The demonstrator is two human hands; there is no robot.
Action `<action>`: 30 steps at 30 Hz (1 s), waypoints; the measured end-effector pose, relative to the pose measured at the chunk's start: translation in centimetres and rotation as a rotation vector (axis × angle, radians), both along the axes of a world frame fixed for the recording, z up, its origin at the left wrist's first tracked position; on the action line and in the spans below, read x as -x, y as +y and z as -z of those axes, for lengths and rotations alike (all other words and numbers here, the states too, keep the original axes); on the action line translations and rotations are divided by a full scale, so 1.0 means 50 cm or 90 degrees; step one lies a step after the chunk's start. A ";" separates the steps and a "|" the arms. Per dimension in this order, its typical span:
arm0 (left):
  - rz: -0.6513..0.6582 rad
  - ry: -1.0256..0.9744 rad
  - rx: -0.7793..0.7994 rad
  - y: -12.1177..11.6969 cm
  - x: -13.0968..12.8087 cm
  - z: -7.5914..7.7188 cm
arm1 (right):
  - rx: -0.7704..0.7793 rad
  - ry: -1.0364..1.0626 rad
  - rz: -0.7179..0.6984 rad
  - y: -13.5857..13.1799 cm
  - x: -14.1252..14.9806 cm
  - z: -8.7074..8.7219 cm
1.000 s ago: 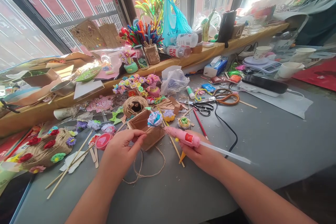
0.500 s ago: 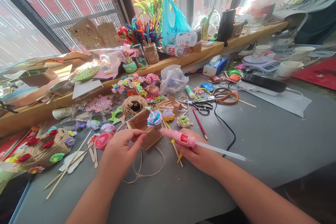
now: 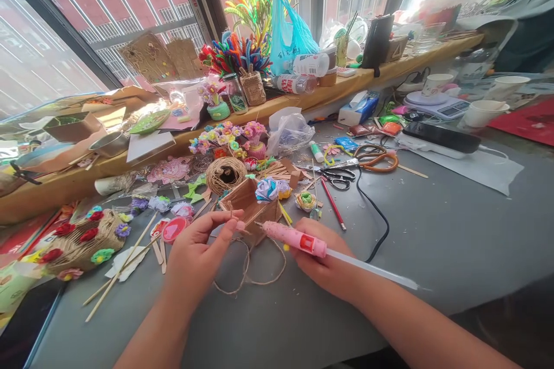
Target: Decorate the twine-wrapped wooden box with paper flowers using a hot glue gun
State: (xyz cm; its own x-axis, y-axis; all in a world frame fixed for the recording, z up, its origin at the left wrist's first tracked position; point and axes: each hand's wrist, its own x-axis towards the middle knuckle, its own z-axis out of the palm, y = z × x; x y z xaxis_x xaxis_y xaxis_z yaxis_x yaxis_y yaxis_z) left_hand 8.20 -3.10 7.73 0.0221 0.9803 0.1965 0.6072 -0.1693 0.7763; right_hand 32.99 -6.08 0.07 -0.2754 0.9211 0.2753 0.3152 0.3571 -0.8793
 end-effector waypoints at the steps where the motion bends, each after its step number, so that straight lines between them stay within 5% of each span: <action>1: 0.003 0.007 -0.001 -0.001 0.001 0.000 | 0.005 -0.004 0.003 0.001 0.001 0.002; 30: -0.015 0.059 -0.015 -0.006 -0.015 -0.006 | 0.008 -0.047 0.022 0.004 -0.006 -0.008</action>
